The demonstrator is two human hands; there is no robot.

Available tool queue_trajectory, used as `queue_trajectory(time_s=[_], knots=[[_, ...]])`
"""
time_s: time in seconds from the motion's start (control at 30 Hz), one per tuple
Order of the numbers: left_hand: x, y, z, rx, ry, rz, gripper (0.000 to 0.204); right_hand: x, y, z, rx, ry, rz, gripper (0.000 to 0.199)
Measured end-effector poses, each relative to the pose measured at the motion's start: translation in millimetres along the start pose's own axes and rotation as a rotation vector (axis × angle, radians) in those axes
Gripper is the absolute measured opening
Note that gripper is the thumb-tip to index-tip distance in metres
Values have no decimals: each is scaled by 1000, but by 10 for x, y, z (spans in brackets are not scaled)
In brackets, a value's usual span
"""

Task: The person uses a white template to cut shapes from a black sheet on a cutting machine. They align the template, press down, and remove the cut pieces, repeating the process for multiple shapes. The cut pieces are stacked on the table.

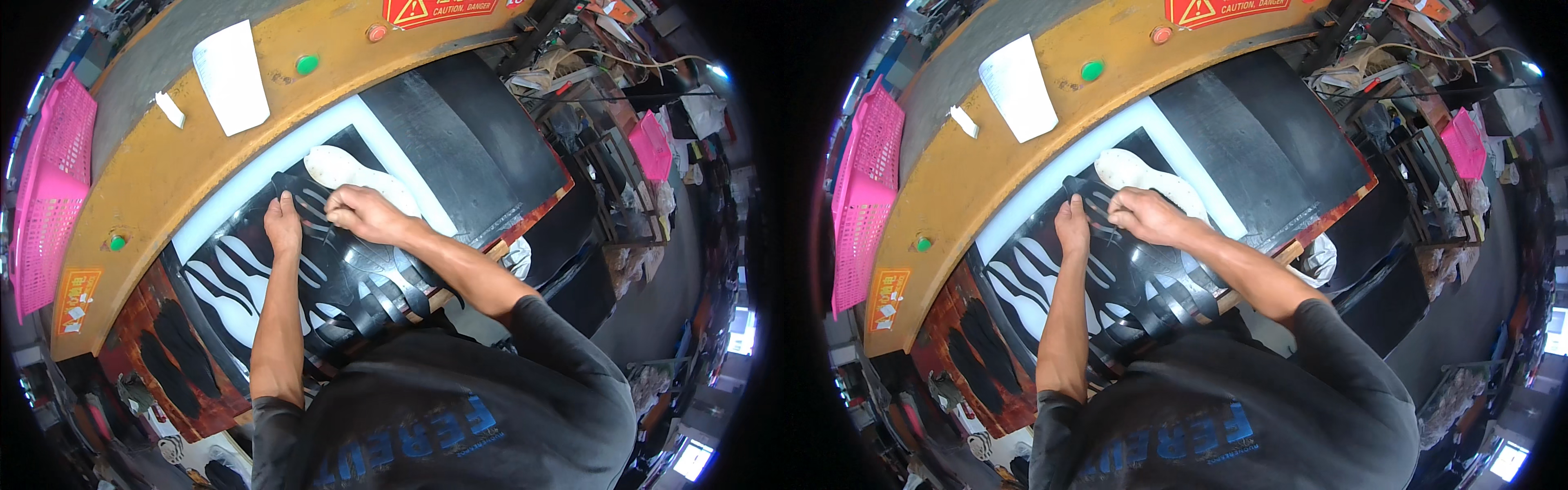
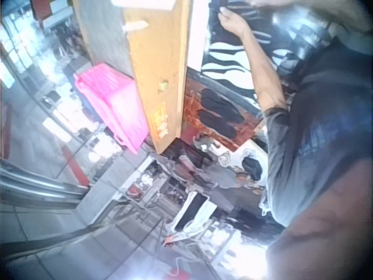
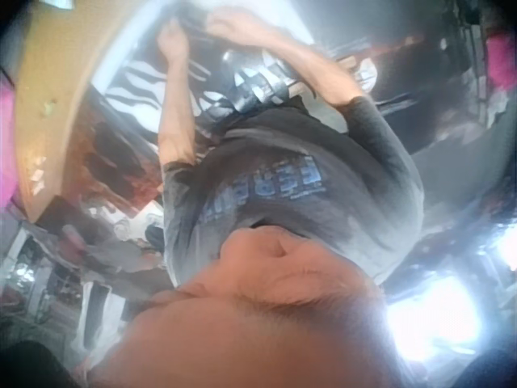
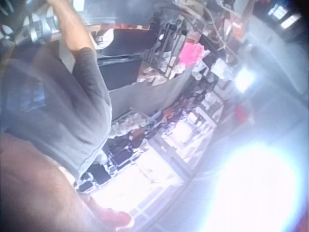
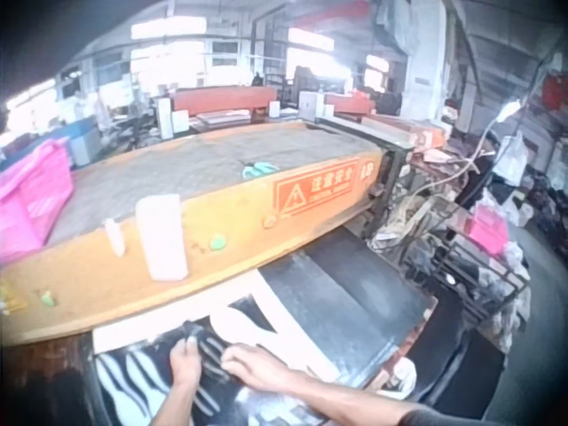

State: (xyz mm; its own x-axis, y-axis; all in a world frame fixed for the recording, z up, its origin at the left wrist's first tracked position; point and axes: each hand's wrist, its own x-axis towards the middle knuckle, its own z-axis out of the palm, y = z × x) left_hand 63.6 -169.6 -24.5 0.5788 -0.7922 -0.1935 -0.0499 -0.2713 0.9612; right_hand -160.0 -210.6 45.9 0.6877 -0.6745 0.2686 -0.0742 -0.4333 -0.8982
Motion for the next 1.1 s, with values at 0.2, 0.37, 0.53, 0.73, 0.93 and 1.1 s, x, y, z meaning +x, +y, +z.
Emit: queue_trajectory(time_s=[0.2, 0.37, 0.53, 0.73, 0.93, 1.1], knots=[[29, 11, -13, 35, -3, -37, 40, 240, 232, 655, 497, 194, 248, 18], [-43, 91, 86, 208, 97, 99, 42, -47, 144, 564, 843, 188, 446, 19], [-87, 123, 160, 268, 208, 60, 42, -977, -295, 391, 75, -30, 147, 17], [-57, 65, 160, 391, 270, 82, 42, -1493, -542, 239, 156, -28, 197, 16], [6, -14, 179, 489, 318, 127, 44, -1591, -602, 154, 162, -20, 239, 17], [38, -48, 195, 514, 348, 123, 45, -1896, -701, 121, 167, -45, 252, 16]])
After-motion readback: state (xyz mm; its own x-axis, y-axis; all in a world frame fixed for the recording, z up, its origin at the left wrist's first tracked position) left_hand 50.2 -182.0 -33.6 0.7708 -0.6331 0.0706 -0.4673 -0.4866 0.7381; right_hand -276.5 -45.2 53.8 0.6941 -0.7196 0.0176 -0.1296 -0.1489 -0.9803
